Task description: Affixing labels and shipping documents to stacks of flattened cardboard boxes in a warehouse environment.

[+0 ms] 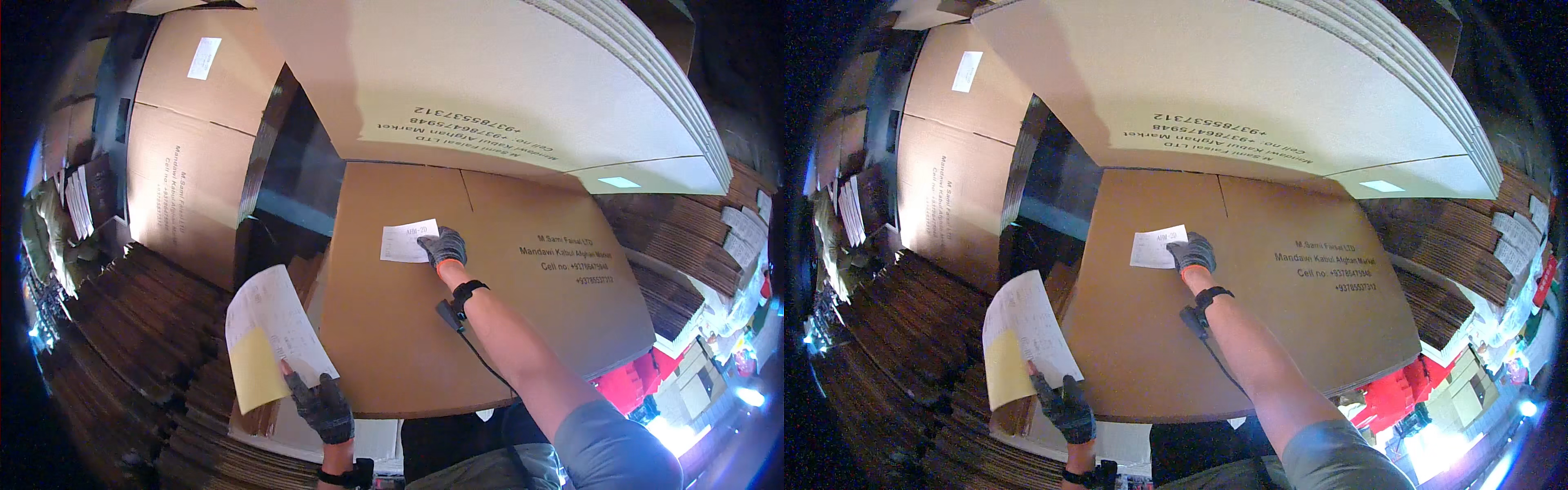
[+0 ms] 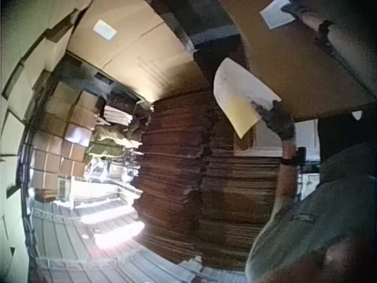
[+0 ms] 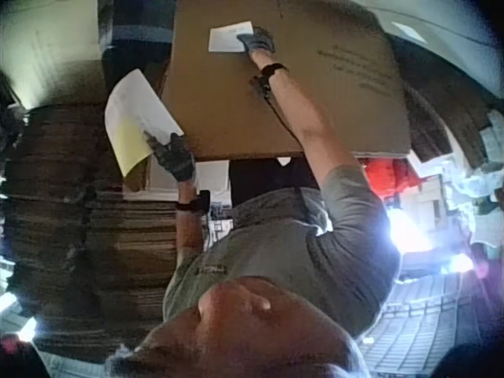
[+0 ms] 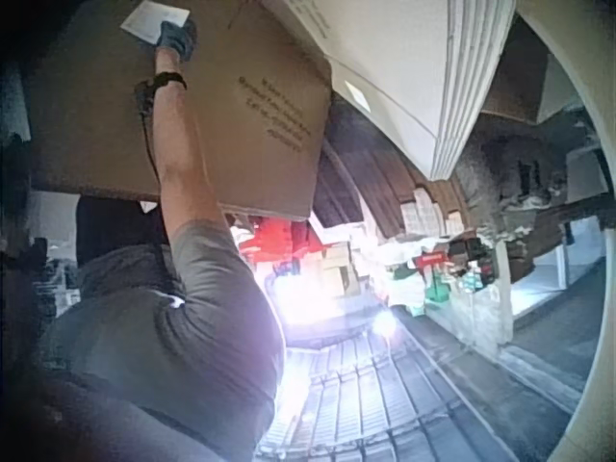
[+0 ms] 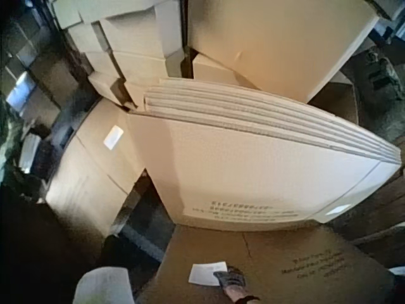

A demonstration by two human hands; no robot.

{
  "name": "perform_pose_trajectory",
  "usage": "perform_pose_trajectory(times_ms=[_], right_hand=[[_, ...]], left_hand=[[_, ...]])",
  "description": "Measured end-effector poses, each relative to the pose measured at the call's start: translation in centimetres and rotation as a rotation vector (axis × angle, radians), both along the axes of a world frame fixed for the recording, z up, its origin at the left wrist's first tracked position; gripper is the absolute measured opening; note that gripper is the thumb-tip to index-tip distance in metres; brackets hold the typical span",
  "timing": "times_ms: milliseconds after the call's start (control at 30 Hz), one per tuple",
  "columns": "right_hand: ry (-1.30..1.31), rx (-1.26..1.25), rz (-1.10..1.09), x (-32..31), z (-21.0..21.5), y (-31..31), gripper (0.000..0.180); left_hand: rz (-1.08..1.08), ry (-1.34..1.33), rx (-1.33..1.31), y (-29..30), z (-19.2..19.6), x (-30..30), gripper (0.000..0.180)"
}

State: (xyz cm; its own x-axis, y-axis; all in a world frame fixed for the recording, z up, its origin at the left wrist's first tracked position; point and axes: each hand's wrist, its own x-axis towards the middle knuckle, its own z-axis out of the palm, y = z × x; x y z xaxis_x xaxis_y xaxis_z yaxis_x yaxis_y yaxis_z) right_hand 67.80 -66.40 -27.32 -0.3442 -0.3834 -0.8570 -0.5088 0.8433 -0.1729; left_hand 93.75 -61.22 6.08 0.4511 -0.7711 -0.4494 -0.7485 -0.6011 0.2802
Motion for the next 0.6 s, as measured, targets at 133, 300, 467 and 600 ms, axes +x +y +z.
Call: perform_pose_trajectory(times_ms=[133, 300, 467, 600], right_hand=[[0.09, 0.052, 0.072, 0.2, 0.6, -0.9, 0.053], [0.124, 0.12, 0.126, 0.6, 0.9, -1.9, 0.055], [0.128, 0.165, 0.1, 1.0, 2.2, -2.6, 0.059], [0.191, 0.249, 0.095, 2.6, 3.8, -3.6, 0.073]], left_hand=[[-0.04, 0.01, -0.041, 0.0, -0.1, -0.4, 0.073], [-0.075, 0.02, -0.094, 0.7, -1.0, 0.3, 0.067], [-0.082, -0.034, -0.048, 1.2, -1.2, 0.7, 0.064], [0.017, 0.06, -0.052, 1.2, -0.9, 1.0, 0.063]])
